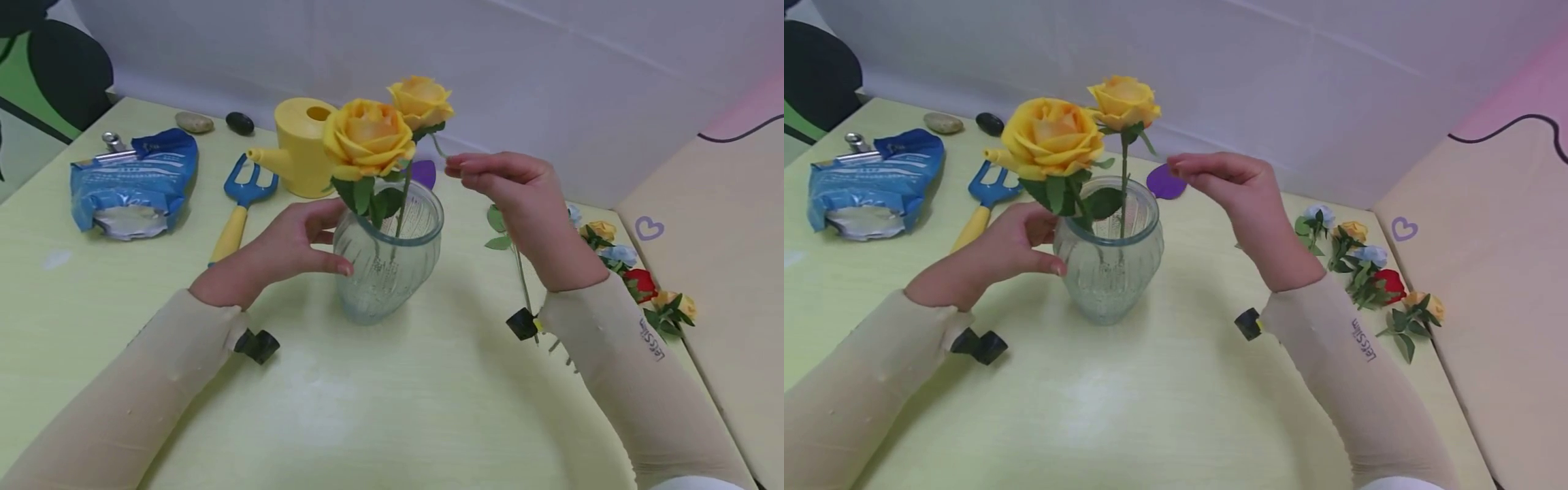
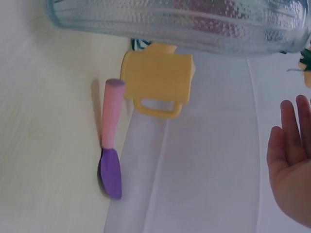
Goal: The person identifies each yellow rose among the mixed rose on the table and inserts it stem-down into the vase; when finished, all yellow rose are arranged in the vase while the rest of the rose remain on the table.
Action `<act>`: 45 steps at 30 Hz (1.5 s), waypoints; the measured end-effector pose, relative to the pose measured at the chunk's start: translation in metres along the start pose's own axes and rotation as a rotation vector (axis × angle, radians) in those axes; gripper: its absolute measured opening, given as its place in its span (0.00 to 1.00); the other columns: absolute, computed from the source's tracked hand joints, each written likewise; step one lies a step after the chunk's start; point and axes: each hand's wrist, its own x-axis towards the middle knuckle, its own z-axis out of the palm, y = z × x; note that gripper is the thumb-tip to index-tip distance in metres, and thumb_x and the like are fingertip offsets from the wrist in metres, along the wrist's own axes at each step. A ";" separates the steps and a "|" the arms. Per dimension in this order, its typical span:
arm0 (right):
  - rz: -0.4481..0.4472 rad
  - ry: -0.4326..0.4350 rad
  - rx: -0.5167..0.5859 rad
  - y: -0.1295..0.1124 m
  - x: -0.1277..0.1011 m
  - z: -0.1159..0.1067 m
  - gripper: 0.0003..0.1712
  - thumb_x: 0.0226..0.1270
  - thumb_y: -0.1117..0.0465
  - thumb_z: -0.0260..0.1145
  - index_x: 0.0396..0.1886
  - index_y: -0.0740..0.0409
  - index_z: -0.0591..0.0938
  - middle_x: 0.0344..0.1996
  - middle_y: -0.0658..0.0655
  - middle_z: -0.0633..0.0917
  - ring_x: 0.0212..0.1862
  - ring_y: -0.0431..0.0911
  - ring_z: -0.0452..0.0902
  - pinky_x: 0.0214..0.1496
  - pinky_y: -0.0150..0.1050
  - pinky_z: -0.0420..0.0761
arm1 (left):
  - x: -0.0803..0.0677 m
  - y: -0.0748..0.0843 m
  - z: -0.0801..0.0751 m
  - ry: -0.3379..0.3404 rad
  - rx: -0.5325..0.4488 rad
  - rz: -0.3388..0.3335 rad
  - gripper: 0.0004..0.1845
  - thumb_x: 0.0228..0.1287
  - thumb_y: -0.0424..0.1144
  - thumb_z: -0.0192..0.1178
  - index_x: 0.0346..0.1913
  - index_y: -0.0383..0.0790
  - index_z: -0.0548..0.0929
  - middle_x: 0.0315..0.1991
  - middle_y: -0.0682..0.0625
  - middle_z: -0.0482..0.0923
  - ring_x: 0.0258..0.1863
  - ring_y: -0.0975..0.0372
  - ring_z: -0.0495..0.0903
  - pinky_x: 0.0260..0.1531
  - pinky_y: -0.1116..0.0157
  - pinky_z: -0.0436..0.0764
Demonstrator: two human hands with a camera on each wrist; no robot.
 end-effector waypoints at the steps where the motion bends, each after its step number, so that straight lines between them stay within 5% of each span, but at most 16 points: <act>1: -0.002 0.011 0.018 0.001 -0.002 -0.007 0.07 0.62 0.70 0.61 0.37 0.66 0.84 0.45 0.59 0.83 0.51 0.52 0.77 0.60 0.40 0.69 | 0.000 0.000 0.000 0.000 0.001 0.001 0.41 0.44 0.26 0.71 0.65 0.31 0.65 0.63 0.42 0.67 0.56 0.54 0.71 0.55 0.56 0.72; 12: -0.004 0.286 0.248 0.020 -0.028 -0.096 0.11 0.58 0.73 0.64 0.41 0.73 0.81 0.43 0.61 0.83 0.47 0.51 0.79 0.54 0.37 0.75 | 0.000 0.000 0.001 -0.002 0.001 -0.001 0.41 0.44 0.28 0.71 0.65 0.31 0.65 0.62 0.42 0.68 0.55 0.54 0.72 0.54 0.57 0.73; 19: 0.117 0.457 0.252 0.040 -0.046 -0.147 0.14 0.57 0.70 0.66 0.43 0.70 0.81 0.43 0.58 0.83 0.45 0.47 0.81 0.50 0.33 0.77 | -0.001 0.000 -0.001 -0.007 0.008 0.008 0.41 0.45 0.29 0.71 0.65 0.32 0.65 0.62 0.43 0.68 0.55 0.55 0.72 0.55 0.57 0.72; 25: 0.307 0.575 0.281 0.062 -0.058 -0.174 0.09 0.55 0.71 0.67 0.37 0.63 0.84 0.35 0.55 0.85 0.39 0.45 0.83 0.43 0.30 0.79 | 0.000 -0.001 -0.001 -0.014 0.011 0.000 0.41 0.46 0.30 0.71 0.66 0.34 0.65 0.63 0.45 0.67 0.57 0.55 0.70 0.56 0.56 0.71; 35: 0.613 0.705 0.134 0.086 -0.064 -0.203 0.06 0.55 0.68 0.69 0.32 0.55 0.84 0.29 0.48 0.84 0.35 0.39 0.82 0.42 0.28 0.79 | 0.000 -0.002 -0.001 -0.021 -0.013 0.030 0.41 0.45 0.32 0.72 0.65 0.33 0.65 0.62 0.43 0.68 0.55 0.55 0.72 0.55 0.57 0.72; 45: 0.700 0.609 -0.104 0.104 -0.065 -0.217 0.09 0.60 0.65 0.65 0.22 0.48 0.84 0.22 0.44 0.82 0.26 0.38 0.81 0.34 0.29 0.81 | 0.000 0.000 -0.001 -0.013 -0.019 0.015 0.41 0.45 0.29 0.71 0.65 0.33 0.65 0.63 0.45 0.67 0.56 0.55 0.72 0.54 0.56 0.73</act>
